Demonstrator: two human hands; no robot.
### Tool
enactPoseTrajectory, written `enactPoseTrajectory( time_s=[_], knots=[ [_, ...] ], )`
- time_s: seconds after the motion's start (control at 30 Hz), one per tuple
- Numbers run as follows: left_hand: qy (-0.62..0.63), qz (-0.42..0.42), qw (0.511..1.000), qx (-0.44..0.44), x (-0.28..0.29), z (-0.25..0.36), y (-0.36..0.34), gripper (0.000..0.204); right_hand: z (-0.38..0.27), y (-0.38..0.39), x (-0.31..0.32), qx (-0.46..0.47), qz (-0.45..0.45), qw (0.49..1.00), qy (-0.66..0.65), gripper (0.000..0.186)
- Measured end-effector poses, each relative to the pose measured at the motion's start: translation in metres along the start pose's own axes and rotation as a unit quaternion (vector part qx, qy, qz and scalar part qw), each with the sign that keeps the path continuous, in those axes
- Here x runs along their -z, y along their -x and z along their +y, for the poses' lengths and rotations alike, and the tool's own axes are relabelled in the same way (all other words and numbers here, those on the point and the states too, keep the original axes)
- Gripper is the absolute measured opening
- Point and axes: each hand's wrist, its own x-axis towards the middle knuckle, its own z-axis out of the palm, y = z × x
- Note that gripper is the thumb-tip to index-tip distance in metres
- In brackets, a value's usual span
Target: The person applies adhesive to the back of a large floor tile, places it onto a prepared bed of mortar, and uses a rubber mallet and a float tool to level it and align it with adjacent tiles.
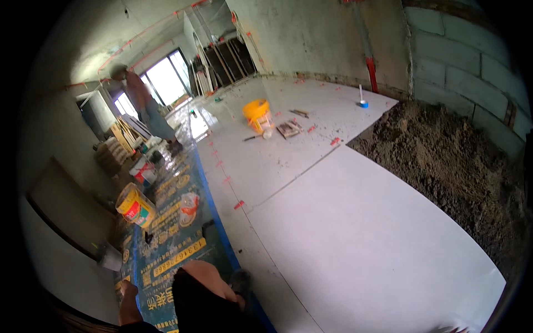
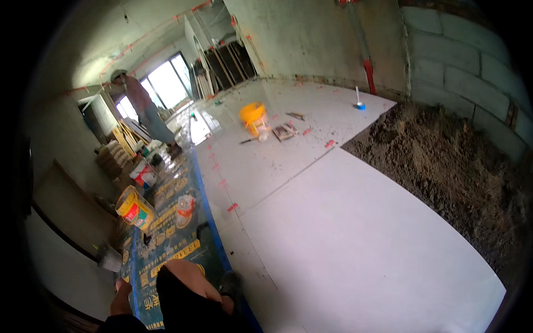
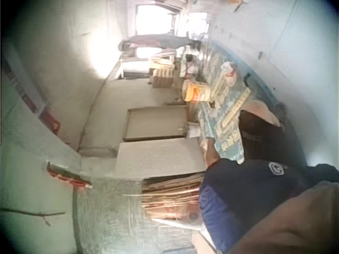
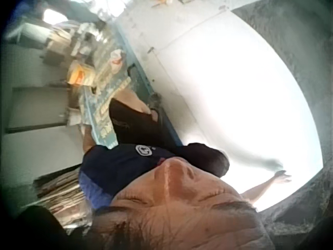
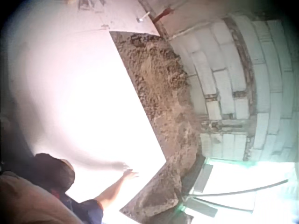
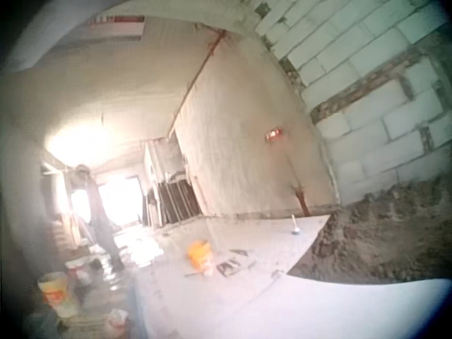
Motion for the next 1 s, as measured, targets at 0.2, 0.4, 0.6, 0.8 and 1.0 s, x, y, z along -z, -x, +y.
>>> enactPoseTrajectory(
  time_s=[0.2, 0.4, 0.6, 0.8, 1.0],
  knots=[
    [-0.035, -0.015, 0.982, -0.186, -0.004, 0.066, 0.008, 0.089, -0.075, 0.085, 0.055, 0.022, -0.071, 0.986, -0.152, 0.076],
    [-0.125, 0.061, 0.933, -0.331, 0.039, 0.222, -0.005, 0.042, -0.236, 0.082, 0.111, 0.146, -0.064, 0.958, -0.237, 0.053],
    [0.205, 0.249, 0.851, -0.413, 0.086, 0.483, 0.039, 0.056, -0.398, 0.133, 0.215, 0.420, -0.145, 0.859, -0.254, 0.051],
    [0.170, 0.150, 0.754, -0.617, 0.123, 0.710, 0.109, 0.074, -0.432, 0.206, 0.256, 0.446, -0.384, 0.797, -0.136, 0.076],
    [0.230, 0.123, 0.688, -0.677, 0.085, 0.797, 0.244, 0.074, -0.424, 0.211, 0.189, 0.175, -0.496, 0.850, 0.030, 0.095]
  ],
)
